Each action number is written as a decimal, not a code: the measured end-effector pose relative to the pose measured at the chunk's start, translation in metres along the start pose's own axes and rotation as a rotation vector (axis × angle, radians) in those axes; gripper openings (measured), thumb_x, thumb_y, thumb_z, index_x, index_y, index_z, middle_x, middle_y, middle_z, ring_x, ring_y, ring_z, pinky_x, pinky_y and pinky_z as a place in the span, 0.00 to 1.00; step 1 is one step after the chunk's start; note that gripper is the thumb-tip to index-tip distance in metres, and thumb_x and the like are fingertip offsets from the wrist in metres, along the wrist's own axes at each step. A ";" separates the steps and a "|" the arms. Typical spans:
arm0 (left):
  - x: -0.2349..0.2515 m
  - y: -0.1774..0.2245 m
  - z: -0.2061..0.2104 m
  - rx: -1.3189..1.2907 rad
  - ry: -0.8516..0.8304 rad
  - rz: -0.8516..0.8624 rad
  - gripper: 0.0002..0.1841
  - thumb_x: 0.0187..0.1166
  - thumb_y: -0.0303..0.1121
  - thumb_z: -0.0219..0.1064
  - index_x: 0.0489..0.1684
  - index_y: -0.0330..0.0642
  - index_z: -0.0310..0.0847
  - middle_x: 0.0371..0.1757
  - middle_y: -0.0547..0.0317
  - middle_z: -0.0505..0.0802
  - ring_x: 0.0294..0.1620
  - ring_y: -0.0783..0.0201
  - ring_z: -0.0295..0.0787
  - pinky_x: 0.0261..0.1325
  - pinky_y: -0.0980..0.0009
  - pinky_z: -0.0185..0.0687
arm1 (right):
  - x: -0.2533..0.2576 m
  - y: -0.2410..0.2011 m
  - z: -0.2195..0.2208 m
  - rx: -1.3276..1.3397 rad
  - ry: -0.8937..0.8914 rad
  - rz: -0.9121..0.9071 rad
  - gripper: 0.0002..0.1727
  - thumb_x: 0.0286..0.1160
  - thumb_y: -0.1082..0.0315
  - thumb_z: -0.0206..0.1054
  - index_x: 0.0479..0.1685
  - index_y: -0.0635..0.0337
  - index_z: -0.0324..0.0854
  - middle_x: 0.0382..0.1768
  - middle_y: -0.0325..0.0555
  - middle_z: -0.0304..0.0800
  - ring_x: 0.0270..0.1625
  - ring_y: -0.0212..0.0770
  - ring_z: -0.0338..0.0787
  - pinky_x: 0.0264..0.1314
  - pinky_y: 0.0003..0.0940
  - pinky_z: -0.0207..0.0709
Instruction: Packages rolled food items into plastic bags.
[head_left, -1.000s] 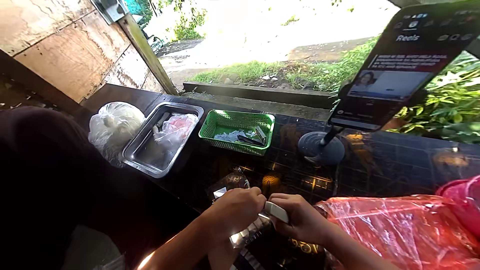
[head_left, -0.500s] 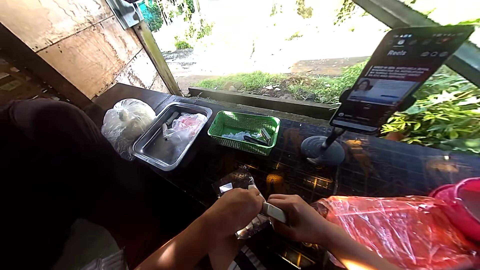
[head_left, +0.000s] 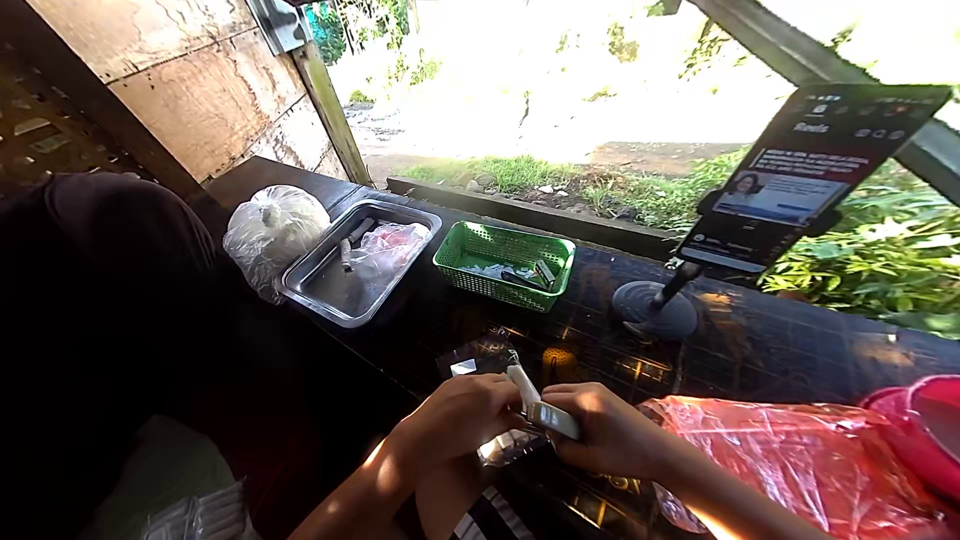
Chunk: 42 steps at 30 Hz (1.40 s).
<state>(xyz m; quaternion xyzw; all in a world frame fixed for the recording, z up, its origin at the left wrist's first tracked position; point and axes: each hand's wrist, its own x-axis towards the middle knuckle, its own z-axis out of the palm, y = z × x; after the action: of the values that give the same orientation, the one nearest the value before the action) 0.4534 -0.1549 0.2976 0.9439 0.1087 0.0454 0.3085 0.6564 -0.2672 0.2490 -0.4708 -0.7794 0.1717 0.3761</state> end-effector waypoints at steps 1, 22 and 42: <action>-0.001 0.000 0.000 -0.025 -0.010 -0.022 0.12 0.83 0.31 0.66 0.44 0.27 0.87 0.41 0.39 0.92 0.42 0.48 0.92 0.49 0.56 0.86 | 0.000 -0.001 0.001 -0.004 -0.010 0.004 0.09 0.56 0.64 0.68 0.21 0.61 0.80 0.20 0.44 0.81 0.22 0.32 0.79 0.23 0.25 0.71; -0.013 0.003 0.019 -1.153 0.360 -0.368 0.19 0.93 0.33 0.38 0.66 0.36 0.72 0.61 0.56 0.88 0.51 0.66 0.93 0.53 0.68 0.91 | 0.025 -0.028 -0.045 -0.202 0.178 -0.054 0.12 0.63 0.59 0.65 0.25 0.59 0.80 0.25 0.45 0.83 0.25 0.33 0.82 0.23 0.28 0.74; 0.001 -0.011 0.055 -0.476 0.280 -0.374 0.20 0.87 0.18 0.49 0.69 0.31 0.83 0.70 0.43 0.89 0.74 0.56 0.84 0.80 0.63 0.71 | 0.004 0.017 -0.014 -0.241 0.215 0.275 0.09 0.56 0.66 0.63 0.23 0.64 0.83 0.21 0.46 0.83 0.23 0.37 0.81 0.24 0.34 0.71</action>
<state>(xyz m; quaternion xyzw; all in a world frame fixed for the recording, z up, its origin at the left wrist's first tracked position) 0.4609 -0.1773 0.2469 0.7937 0.3079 0.1412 0.5053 0.6764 -0.2562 0.2495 -0.6298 -0.6782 0.0755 0.3711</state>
